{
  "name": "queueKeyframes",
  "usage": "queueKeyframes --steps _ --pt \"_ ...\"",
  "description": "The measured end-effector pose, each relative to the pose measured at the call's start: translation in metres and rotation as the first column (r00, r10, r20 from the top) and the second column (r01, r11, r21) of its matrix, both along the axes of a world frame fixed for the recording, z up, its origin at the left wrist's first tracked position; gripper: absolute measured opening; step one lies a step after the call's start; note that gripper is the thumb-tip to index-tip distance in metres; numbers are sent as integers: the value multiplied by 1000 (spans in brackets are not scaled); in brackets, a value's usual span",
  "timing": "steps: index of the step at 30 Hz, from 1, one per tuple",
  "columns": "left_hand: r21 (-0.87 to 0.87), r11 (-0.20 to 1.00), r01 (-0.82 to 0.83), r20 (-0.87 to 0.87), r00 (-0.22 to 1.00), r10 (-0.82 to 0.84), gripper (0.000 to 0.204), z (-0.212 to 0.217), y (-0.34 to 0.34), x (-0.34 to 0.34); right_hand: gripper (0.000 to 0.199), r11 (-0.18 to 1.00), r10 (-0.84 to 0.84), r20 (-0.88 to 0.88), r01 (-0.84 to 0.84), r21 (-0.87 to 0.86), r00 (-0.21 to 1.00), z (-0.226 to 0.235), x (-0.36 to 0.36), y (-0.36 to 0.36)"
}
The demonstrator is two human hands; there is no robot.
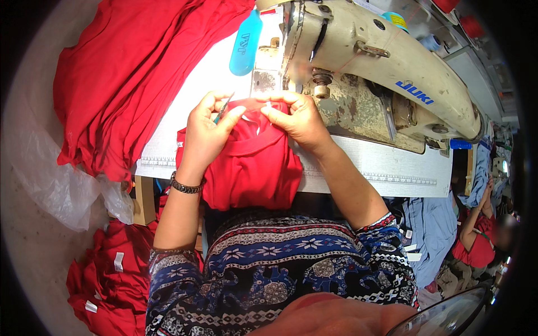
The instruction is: The person uses a sewing machine to attach white fabric strips to red garments. They pick up red garments from a pile, position them under the sewing needle to attach the strips, and use handheld shears to trim excess thread and material.
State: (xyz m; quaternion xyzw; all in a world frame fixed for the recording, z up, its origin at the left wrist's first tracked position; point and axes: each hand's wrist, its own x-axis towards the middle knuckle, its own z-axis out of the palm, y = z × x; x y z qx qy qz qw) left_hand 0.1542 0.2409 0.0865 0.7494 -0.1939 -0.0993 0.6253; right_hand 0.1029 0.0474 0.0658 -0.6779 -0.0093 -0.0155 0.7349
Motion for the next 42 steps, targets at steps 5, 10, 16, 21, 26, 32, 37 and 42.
queueKeyframes --steps 5,10,16,21,26,32,37,42 --pt "8 1000 -25 42 999 25 23 -12 -8 -5 28 999 -34 -15 34 -23 999 -4 1 0" --pt "62 998 -10 -54 998 13 18 9 -4 -24 29 999 -36 2 36 -39 999 -9 1 -1" --pt "22 988 152 -251 957 -142 9 6 -7 -39 32 1000 -7 -59 7 8 998 -2 0 1" --pt "30 988 150 -230 963 -140 9 2 -11 -35 32 999 -18 -25 18 -30 1000 -4 0 0" --pt "-17 989 148 -222 964 -148 9 -10 -11 -31 30 998 -22 -24 21 -54 999 -2 -1 1" --pt "-28 988 151 -243 958 -154 8 -9 -11 -31 30 1000 -18 -27 18 -16 999 -5 0 1" --pt "13 985 173 -238 957 -165 10 -8 -11 -30 29 997 -33 -4 32 -68 999 -6 1 0" --pt "11 985 171 -222 961 -165 10 -10 -10 -31 29 997 -64 -5 63 -48 998 -9 1 2"
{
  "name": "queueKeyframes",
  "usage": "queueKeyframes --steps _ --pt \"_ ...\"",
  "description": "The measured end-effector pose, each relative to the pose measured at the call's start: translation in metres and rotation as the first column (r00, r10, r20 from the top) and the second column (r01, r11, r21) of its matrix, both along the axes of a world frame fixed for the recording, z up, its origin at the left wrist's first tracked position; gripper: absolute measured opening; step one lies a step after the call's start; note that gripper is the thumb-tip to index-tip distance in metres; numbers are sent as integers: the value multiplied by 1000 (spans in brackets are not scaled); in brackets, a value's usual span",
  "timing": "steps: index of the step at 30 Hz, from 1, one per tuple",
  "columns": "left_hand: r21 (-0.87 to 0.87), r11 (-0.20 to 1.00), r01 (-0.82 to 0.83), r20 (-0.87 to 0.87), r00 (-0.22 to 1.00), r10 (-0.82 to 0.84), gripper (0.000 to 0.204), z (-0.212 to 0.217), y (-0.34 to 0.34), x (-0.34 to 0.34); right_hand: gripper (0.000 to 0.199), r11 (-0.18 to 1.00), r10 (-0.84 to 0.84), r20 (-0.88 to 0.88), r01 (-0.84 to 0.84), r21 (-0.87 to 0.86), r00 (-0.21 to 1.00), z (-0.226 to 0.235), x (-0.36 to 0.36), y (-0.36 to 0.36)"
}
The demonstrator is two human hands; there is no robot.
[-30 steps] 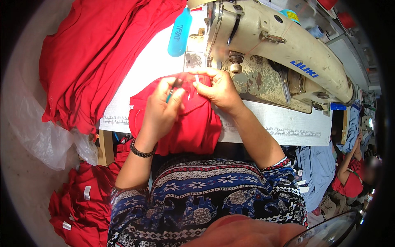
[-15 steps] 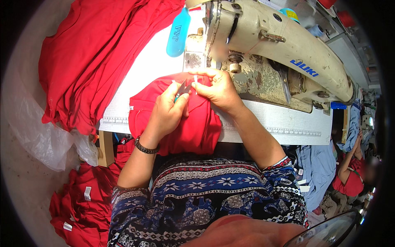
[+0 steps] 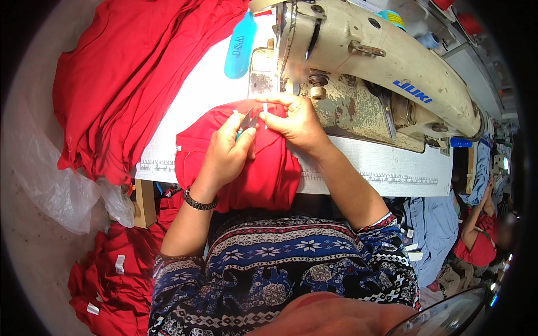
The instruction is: The person uses a sewing machine to attach white fabric strips to red garments. They pick up red garments from a pile, position them under the sewing needle to attach the strips, and use handheld shears to trim excess thread and material.
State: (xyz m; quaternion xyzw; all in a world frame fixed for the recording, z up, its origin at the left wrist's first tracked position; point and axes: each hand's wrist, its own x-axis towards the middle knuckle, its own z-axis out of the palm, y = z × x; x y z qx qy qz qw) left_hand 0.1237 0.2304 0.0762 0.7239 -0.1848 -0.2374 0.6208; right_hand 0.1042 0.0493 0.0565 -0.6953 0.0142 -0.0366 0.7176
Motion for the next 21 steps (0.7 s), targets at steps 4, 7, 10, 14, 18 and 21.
queueKeyframes --steps 4,7,10,14,18,21 --pt "-2 1000 0 -21 1000 0 10 1 0 0 30 1000 -12 24 13 -22 1000 -1 0 0" --pt "-7 1000 -3 1 1000 3 9 -1 -1 0 29 1000 1 15 -1 6 1000 0 0 -1" --pt "0 1000 -5 0 1000 5 10 0 -1 1 30 1000 6 14 -7 29 1000 1 0 0" --pt "-159 984 -77 -134 989 55 9 5 1 1 29 1000 3 22 -3 -3 1000 0 1 0" --pt "-171 985 -29 -177 984 -2 10 -1 4 2 29 1000 -3 20 4 -22 1000 4 0 -1" --pt "-109 994 7 -108 994 -19 10 -2 3 3 29 1000 -20 29 19 12 999 3 0 2"
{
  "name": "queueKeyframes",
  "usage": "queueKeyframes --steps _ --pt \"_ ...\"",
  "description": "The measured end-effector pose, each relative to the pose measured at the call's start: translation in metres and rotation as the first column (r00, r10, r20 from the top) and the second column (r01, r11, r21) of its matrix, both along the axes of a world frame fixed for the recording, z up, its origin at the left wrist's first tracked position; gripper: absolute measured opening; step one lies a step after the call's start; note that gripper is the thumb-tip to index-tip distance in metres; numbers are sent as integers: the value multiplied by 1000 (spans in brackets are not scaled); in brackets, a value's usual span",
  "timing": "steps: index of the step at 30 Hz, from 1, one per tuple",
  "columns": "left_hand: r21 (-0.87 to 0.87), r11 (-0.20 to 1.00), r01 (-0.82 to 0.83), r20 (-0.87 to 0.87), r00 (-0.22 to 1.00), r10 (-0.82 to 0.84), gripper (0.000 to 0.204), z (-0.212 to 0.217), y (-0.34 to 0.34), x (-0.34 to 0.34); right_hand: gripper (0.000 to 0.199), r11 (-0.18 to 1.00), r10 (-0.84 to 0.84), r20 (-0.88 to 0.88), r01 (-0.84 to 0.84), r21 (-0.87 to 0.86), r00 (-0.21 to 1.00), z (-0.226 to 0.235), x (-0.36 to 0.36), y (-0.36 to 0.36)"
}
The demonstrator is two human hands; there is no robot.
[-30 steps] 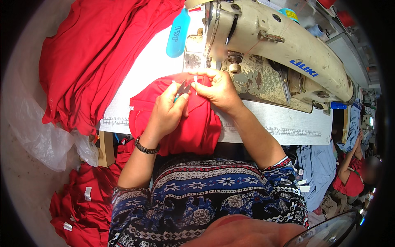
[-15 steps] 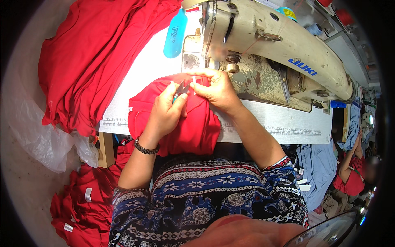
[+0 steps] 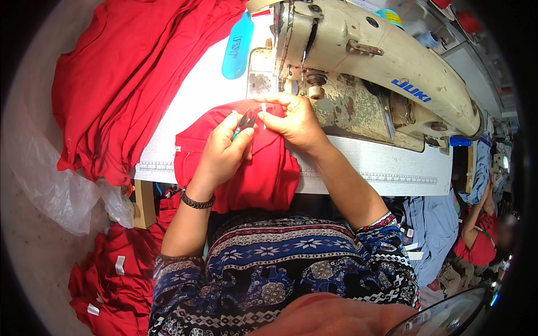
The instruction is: The person uses a sewing machine to attach white fabric strips to red garments. They pick up red garments from a pile, position them under the sewing needle to attach the strips, and use handheld shears to trim excess thread and material.
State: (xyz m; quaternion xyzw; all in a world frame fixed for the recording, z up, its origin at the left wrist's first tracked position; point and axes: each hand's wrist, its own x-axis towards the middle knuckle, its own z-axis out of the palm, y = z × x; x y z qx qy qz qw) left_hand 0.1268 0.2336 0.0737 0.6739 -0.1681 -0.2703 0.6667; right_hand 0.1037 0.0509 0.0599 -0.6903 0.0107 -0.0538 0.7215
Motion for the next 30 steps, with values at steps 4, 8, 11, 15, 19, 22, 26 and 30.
queueKeyframes --steps 4,8,11,15,19,22,26,30 --pt "29 1000 8 3 1000 -9 10 3 -3 1 29 999 10 14 -9 -52 1000 -2 1 -2" --pt "60 998 -1 28 1000 -1 10 4 -3 1 29 999 33 5 -33 -17 999 -4 1 -2" --pt "68 997 32 28 999 -34 9 4 -3 2 29 998 53 -14 -53 -39 999 0 0 -4" --pt "83 996 34 24 999 -36 10 3 -3 3 29 998 40 5 -39 -46 999 1 0 -2" --pt "58 998 24 -6 1000 -24 10 6 -4 2 28 999 38 6 -38 -18 999 0 0 -2" --pt "51 999 8 -22 1000 -7 10 7 -5 3 29 1000 26 -19 -26 6 999 -1 0 -2" --pt "18 1000 -24 0 1000 24 10 3 -5 2 30 1000 18 29 -18 -8 999 -5 1 -2" --pt "-135 988 -74 -13 997 73 8 -1 -2 -2 31 999 34 -18 -34 0 999 -3 2 -3"
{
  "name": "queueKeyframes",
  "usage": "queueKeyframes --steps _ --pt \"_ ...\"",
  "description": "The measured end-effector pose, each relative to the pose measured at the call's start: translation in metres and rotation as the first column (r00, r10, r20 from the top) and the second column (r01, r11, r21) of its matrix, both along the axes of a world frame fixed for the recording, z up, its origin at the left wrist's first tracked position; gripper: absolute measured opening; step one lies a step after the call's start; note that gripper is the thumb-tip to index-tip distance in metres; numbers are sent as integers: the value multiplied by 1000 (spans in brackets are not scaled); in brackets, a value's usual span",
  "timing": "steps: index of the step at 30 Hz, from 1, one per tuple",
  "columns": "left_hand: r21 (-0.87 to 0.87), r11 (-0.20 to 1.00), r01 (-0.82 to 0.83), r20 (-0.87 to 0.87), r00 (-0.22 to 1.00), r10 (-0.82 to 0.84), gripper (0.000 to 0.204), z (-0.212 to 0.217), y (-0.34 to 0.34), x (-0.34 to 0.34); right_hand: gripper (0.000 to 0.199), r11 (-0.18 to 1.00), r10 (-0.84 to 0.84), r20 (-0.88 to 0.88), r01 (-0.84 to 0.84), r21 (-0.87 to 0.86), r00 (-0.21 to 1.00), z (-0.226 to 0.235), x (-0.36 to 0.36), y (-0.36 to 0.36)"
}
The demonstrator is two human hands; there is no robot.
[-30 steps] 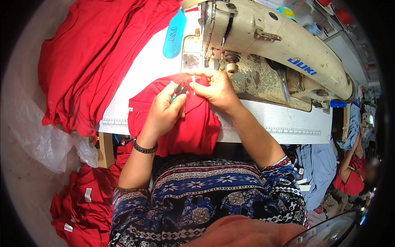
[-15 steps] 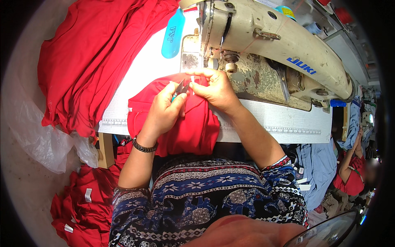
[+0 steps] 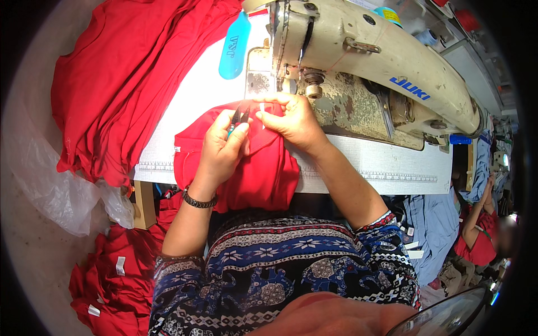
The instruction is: The person uses a sewing machine to attach white fabric strips to red garments. They pick up red garments from a pile, position them under the sewing needle to attach the strips, and use handheld shears to trim excess thread and material.
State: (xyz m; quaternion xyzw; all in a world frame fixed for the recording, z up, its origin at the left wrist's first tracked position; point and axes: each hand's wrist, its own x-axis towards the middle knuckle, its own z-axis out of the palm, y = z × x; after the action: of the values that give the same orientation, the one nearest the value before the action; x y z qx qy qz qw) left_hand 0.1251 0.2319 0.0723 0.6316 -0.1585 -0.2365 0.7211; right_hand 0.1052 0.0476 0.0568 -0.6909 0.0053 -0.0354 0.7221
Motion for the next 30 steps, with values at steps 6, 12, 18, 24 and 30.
queueKeyframes --steps 6,12,18,24,30 --pt "180 983 49 74 995 -63 8 4 -1 1 32 1000 -15 1 15 -14 1000 0 -1 0" --pt "226 971 84 66 993 -101 9 4 -1 4 32 1000 -6 12 6 -20 1000 1 -1 0" --pt "173 980 -94 158 985 66 10 2 -1 7 33 999 -10 13 11 -36 1000 0 0 1" --pt "263 883 -388 788 614 35 16 22 -9 28 34 999 24 -45 -22 28 999 0 -1 -1" --pt "287 907 -310 850 520 -91 16 15 -16 30 29 992 80 -25 -77 95 996 -3 4 -6"
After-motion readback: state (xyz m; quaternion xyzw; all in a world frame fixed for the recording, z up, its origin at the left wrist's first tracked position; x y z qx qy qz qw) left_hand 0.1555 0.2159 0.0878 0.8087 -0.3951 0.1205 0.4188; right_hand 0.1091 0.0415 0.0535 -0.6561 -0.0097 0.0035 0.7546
